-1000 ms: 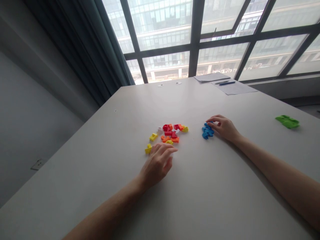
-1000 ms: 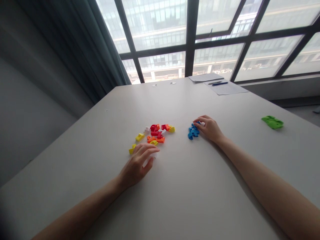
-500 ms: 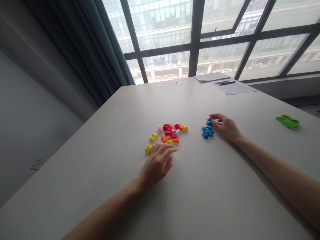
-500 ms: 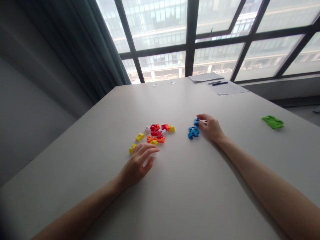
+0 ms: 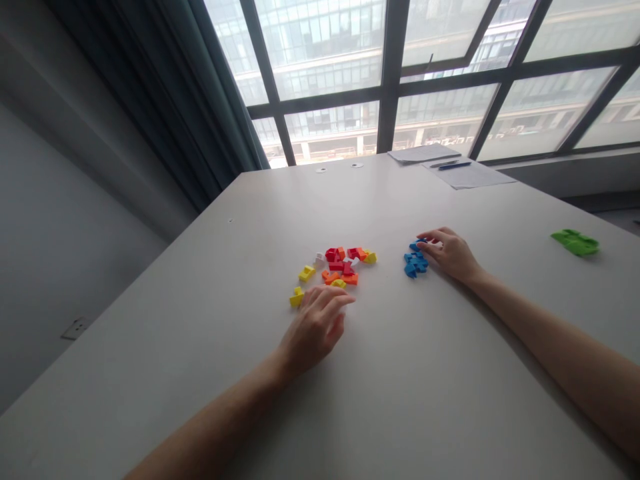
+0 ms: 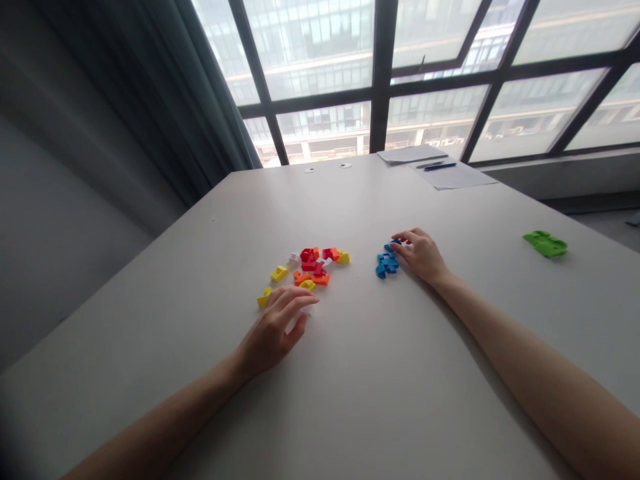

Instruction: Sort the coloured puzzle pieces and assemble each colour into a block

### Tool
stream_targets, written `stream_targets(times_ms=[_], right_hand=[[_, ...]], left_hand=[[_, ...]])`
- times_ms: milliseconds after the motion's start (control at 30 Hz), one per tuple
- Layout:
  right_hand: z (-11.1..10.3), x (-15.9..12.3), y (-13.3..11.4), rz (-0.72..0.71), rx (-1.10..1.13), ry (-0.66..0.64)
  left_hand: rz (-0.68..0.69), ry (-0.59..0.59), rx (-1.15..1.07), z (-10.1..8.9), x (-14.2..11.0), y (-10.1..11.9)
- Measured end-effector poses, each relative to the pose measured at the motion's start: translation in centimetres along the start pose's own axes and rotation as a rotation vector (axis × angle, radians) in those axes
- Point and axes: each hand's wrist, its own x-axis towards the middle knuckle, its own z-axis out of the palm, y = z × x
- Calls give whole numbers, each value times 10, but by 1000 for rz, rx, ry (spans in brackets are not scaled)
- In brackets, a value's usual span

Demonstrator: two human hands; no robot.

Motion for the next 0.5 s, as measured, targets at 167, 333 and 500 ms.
stream_targets(times_ms=[167, 333, 500], right_hand=[[-2, -1, -6, 0, -13, -43], [-4, -1, -10, -2, 0, -62], [-5, -2, -12, 9, -24, -65]], left_hand=[[4, 9, 8, 0, 1, 1], [5, 12, 9, -1, 2, 2], [5, 9, 7, -2, 2, 2]])
